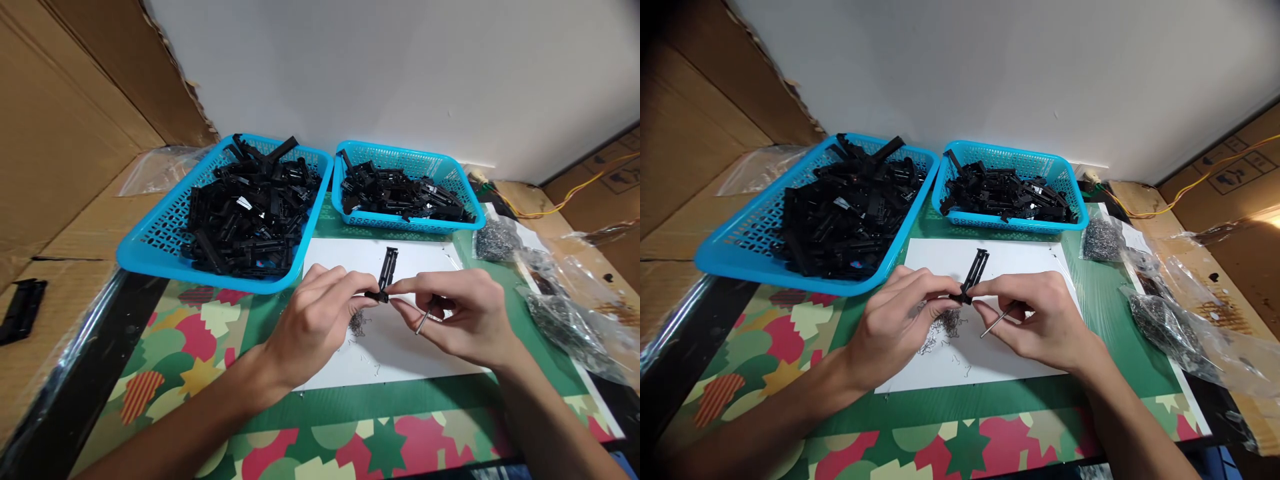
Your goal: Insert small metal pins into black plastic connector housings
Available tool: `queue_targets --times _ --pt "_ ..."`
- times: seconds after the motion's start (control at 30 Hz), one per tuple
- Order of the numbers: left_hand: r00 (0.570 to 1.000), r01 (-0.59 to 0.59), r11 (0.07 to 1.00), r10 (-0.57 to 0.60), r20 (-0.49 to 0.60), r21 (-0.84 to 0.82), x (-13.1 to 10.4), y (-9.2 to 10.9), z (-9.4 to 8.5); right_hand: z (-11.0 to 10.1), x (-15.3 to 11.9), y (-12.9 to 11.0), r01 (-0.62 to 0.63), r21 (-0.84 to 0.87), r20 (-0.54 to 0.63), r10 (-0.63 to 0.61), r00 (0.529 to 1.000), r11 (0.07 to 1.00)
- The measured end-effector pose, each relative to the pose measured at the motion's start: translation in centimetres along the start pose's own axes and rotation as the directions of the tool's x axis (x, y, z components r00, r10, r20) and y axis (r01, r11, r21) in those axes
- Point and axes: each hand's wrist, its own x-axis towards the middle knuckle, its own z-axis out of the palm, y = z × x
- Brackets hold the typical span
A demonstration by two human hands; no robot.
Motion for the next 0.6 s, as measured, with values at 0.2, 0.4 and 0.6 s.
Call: queue_targets --times 0.2,0.4,0.6 --pt "0.979 0.199 0.947 -0.204 0.008 -0.251 0.5 0.9 -0.2 0.1 0.1 0.8 0.026 0.042 -0.071 -0.023 0.997 0.999" --pt "0.991 0.127 0.991 -0.126 0.042 -0.044 0.7 0.6 -0.5 0.8 0.0 1.8 0.149 0.052 -0.14 -0.14 0.98 0.988" --pt "0.997 -0.056 0.982 0.046 0.057 0.181 0.4 -0.1 -0.3 0.8 -0.1 2.3 0.163 -0.088 0.005 -0.163 0.987 0.983"
